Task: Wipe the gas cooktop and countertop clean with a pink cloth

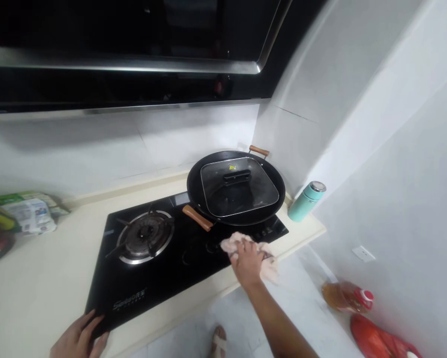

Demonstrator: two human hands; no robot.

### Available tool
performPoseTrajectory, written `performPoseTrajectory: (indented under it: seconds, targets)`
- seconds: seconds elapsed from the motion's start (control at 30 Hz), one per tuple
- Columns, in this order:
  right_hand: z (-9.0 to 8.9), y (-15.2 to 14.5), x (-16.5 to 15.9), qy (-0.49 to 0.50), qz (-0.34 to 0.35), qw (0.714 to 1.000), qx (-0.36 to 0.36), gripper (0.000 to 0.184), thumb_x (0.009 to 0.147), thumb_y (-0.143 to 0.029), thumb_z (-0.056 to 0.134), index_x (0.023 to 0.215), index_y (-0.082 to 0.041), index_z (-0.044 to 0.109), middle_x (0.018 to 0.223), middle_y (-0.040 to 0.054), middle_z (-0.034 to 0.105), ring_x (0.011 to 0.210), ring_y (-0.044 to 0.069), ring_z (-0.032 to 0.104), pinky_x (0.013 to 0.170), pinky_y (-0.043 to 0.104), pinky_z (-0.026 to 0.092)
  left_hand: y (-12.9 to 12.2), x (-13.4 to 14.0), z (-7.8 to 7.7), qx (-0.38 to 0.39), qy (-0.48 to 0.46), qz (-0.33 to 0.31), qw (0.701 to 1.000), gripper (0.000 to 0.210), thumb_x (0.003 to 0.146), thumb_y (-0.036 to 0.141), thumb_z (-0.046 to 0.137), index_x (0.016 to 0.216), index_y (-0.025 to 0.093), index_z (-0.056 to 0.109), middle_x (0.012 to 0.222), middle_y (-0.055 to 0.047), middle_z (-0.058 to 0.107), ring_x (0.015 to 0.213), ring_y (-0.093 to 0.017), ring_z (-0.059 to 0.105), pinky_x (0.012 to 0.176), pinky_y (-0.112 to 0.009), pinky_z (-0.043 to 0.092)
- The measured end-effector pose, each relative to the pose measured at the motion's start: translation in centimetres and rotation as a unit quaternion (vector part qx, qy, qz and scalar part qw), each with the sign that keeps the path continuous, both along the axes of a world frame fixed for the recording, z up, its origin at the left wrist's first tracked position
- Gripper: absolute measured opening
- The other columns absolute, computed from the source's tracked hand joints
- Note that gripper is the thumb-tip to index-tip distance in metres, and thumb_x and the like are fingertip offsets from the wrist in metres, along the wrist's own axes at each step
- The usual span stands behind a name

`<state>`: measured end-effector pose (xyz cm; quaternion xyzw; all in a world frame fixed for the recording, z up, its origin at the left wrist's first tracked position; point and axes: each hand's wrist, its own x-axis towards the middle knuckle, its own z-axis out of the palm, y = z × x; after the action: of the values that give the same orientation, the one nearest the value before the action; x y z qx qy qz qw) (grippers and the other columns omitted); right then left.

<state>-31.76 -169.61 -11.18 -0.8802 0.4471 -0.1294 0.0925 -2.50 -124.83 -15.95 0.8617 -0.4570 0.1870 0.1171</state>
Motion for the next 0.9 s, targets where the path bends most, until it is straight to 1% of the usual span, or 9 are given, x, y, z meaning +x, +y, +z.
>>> performPoseTrajectory:
  seconds: [0.17,0.27,0.43,0.5,0.57,0.63,0.73,0.83,0.9]
  targets:
    - [-2.1,9.4,0.6,-0.078,0.215,0.968,0.100,0.054,0.066,-0.015,0.063,0.117,-0.032,0.069,0.137,0.0036,0.062,0.125,0.033,0.050,0.103,0.052,0.041,-0.2,-0.3,0.3,-0.014,-0.013,-0.002,1.000,0.047,0.096,0.057,0.048,0.126,0.024,0.061,0.134,-0.015,0.064,0.124,-0.033,0.061,0.102,-0.052,0.051]
    - [-2.3,10.9,0.2,-0.151,0.280,0.939,0.134,0.057,0.060,-0.013,0.059,0.111,-0.033,0.071,0.130,0.0027,0.063,0.122,0.030,0.055,0.106,0.049,0.044,-0.1,-0.4,0.6,-0.020,-0.017,-0.013,1.000,0.045,0.096,0.056,0.051,0.125,0.024,0.063,0.132,-0.014,0.066,0.123,-0.032,0.062,0.102,-0.051,0.051]
    - [-0.5,4.0,-2.1,-0.218,0.157,0.962,0.053,0.053,0.076,-0.020,0.058,0.127,-0.032,0.068,0.145,0.0105,0.053,0.132,0.037,0.049,0.108,0.056,0.045,-0.2,-1.1,1.2,-0.022,-0.021,-0.019,0.999,0.044,0.097,0.055,0.053,0.126,0.023,0.065,0.132,-0.013,0.066,0.125,-0.030,0.060,0.101,-0.047,0.050]
    - [-0.1,1.4,-2.2,-0.164,0.091,0.982,0.020,0.049,0.083,-0.027,0.057,0.132,-0.031,0.066,0.148,0.0124,0.050,0.129,0.041,0.048,0.101,0.062,0.047,-0.3,-1.5,1.4,-0.019,-0.036,-0.019,0.999,0.043,0.099,0.053,0.052,0.127,0.023,0.065,0.133,-0.013,0.066,0.125,-0.030,0.060,0.100,-0.046,0.050]
    - [-0.3,1.2,-1.4,-0.089,0.064,0.994,0.000,0.047,0.084,-0.027,0.057,0.130,-0.029,0.067,0.145,0.0143,0.053,0.120,0.042,0.050,0.094,0.063,0.048,-0.4,-1.8,1.5,-0.016,-0.050,-0.021,0.998,0.042,0.100,0.051,0.051,0.127,0.022,0.065,0.133,-0.013,0.066,0.126,-0.030,0.059,0.099,-0.046,0.050]
    - [-0.9,3.5,0.3,-0.044,0.100,0.994,-0.012,0.048,0.079,-0.022,0.061,0.127,-0.028,0.067,0.139,0.0143,0.057,0.112,0.040,0.052,0.090,0.060,0.048,-0.5,-2.0,1.7,-0.015,-0.058,-0.024,0.998,0.040,0.100,0.049,0.052,0.126,0.022,0.065,0.133,-0.013,0.066,0.126,-0.030,0.058,0.098,-0.045,0.050]
    - [-1.7,9.7,3.9,-0.045,0.194,0.980,0.001,0.054,0.069,-0.017,0.069,0.122,-0.029,0.067,0.134,0.0132,0.060,0.108,0.037,0.052,0.089,0.057,0.048,-0.4,-2.2,1.7,-0.016,-0.065,-0.021,0.997,0.038,0.099,0.047,0.054,0.124,0.022,0.066,0.134,-0.013,0.066,0.127,-0.030,0.058,0.098,-0.045,0.050]
    - [-1.5,14.9,7.7,-0.082,0.270,0.956,0.082,0.048,0.067,-0.015,0.070,0.113,-0.029,0.066,0.127,0.0109,0.062,0.107,0.035,0.054,0.092,0.056,0.048,-0.3,-2.2,1.6,-0.017,-0.064,-0.021,0.998,0.038,0.098,0.047,0.057,0.126,0.023,0.066,0.135,-0.012,0.066,0.127,-0.030,0.058,0.099,-0.044,0.050]
    - [-0.6,16.4,9.8,-0.148,0.304,0.928,0.155,0.044,0.067,-0.011,0.064,0.108,-0.028,0.064,0.118,0.0070,0.063,0.107,0.030,0.057,0.095,0.049,0.050,-0.2,-2.2,1.6,-0.019,-0.065,-0.022,0.997,0.038,0.097,0.047,0.058,0.126,0.024,0.066,0.135,-0.011,0.067,0.127,-0.029,0.059,0.100,-0.044,0.051]
